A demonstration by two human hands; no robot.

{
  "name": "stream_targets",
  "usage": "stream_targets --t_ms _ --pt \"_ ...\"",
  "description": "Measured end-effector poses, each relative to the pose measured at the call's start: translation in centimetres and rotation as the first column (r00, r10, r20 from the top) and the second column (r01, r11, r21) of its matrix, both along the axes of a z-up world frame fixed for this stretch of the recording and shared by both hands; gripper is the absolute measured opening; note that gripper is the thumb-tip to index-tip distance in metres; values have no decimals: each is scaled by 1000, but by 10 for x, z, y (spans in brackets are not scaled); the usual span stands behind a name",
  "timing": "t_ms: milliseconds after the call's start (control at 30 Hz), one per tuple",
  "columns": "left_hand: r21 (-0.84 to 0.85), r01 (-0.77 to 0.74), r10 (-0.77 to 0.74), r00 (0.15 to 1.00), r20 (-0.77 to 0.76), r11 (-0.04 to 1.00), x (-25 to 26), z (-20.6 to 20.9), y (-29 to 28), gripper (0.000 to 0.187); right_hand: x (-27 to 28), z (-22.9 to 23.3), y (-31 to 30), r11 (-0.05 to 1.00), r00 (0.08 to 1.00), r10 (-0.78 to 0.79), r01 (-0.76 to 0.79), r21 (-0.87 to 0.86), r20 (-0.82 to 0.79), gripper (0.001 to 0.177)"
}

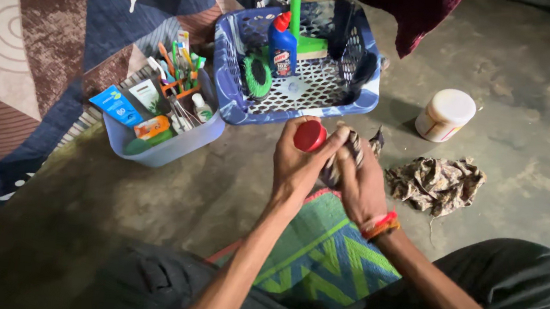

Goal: The person sits on a mat and wipes several plastic containers and bottles with a cloth. They handle a small green container, a blue bottle, and a white jar, wiping each one and placing them into a blue basket.

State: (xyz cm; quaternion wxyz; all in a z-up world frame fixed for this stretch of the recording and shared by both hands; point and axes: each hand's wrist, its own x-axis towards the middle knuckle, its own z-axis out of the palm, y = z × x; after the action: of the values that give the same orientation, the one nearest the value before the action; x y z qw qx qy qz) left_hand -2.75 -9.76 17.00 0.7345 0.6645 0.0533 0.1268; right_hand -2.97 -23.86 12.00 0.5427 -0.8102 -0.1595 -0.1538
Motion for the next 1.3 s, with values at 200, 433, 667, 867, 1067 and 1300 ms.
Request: stream_targets --t_ms 200,433,667,867,1067,1300 --pt "-124 188 -167 972 165 974 -7 30 -5 45 44 -4 -10 694 760 445 41 719 -473 52" --pt "-286 152 -104 979 177 946 4 37 10 37 31 17 -9 370 308 875 70 926 -373 60" --pt "-213 -204 243 953 182 956 5 53 12 35 9 23 15 223 558 784 157 962 -273 60" --pt "110 -278 241 933 265 954 -6 62 3 40 -26 54 28 945 986 162 -146 294 -30 65" --pt "90 18 -42 963 267 996 -12 64 0 38 -23 55 17 959 994 114 -110 262 0 51" --pt "62 261 -268 923 276 963 -14 63 0 51 31 3 6 405 739 551 170 898 -388 50"
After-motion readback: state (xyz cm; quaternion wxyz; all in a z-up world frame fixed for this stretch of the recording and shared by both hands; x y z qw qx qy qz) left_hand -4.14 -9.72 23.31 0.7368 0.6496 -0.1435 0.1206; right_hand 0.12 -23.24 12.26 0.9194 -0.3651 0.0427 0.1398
